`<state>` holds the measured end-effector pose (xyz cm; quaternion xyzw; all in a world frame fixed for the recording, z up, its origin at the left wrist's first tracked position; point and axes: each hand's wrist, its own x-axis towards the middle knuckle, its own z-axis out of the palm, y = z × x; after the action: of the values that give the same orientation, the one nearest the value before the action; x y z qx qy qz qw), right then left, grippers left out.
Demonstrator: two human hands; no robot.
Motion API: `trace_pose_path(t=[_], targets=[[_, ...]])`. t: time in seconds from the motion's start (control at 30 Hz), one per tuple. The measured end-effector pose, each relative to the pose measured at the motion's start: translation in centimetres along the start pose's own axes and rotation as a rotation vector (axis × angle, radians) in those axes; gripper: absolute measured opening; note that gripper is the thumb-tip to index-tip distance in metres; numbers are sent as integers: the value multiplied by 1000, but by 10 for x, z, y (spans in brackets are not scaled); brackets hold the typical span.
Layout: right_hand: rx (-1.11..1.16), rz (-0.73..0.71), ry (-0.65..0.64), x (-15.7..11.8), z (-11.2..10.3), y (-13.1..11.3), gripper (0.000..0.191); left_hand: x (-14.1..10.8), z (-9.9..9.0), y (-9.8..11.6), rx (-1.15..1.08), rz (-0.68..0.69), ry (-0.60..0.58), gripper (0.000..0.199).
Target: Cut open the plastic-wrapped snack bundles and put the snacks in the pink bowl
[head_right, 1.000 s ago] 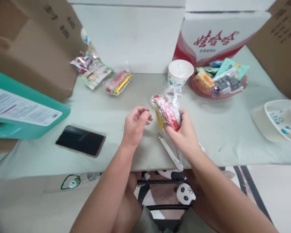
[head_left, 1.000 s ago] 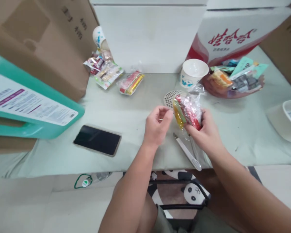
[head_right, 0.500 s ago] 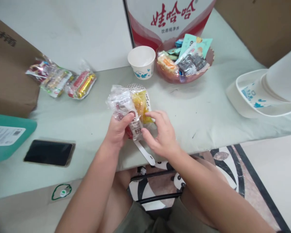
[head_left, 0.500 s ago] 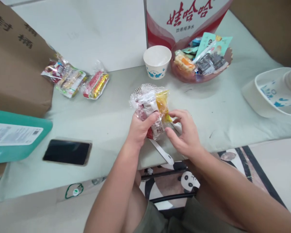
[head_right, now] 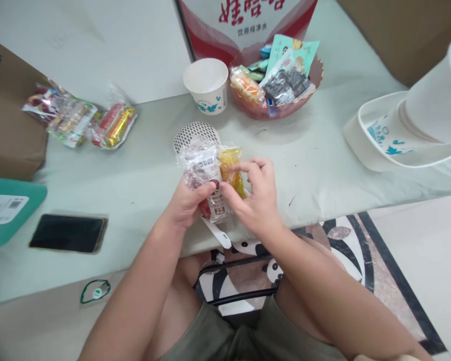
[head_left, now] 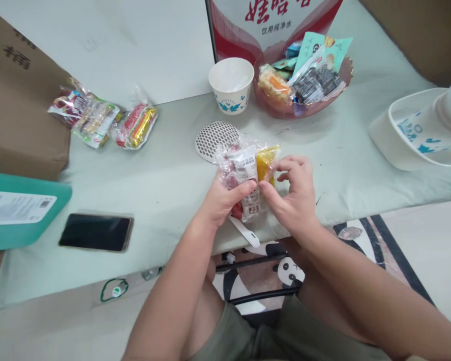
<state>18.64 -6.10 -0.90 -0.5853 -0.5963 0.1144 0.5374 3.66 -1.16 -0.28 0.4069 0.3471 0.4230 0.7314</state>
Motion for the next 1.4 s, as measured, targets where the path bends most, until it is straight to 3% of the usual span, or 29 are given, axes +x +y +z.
trace_pose_path(t=[0.07, 0.2, 0.27, 0.5, 0.63, 0.77, 0.83, 0.93, 1.03, 1.1, 1.27, 1.4], targets=[[-7, -27, 42, 3, 0, -2, 3, 1, 1, -3, 34, 5, -7, 78], [40, -91, 88, 6, 2, -6, 8, -1, 2, -7, 66, 90, 60, 104], [41, -110, 81, 5, 4, -7, 8, -3, 3, -8, 75, 156, 71, 107], [-28, -179, -20, 1, 15, -9, 11, -6, -2, -9, 36, 161, -3, 71], [-88, -310, -85, -4, 21, -10, 20, -5, -3, -2, -18, 158, 84, 76], [35, -408, -185, -4, 19, -10, 28, -5, -5, 4, -92, 91, 165, 61], [131, -358, -151, 1, 15, -7, 23, -5, -9, 6, -69, 83, 168, 59], [194, -118, -66, 11, 7, 3, 26, -7, -16, 10, 80, 97, 62, 71], [295, 113, -267, 18, 1, 15, 63, -10, -19, 14, 207, 54, -78, 77], [371, 176, -417, 19, -1, 18, 69, -11, -19, 17, 270, 26, -128, 76], [380, 172, -427, 16, -3, 8, 45, -10, -14, 17, 415, -18, -178, 80], [329, 9, -354, 16, 0, 0, 23, -10, -10, 14, 446, -9, -122, 78]])
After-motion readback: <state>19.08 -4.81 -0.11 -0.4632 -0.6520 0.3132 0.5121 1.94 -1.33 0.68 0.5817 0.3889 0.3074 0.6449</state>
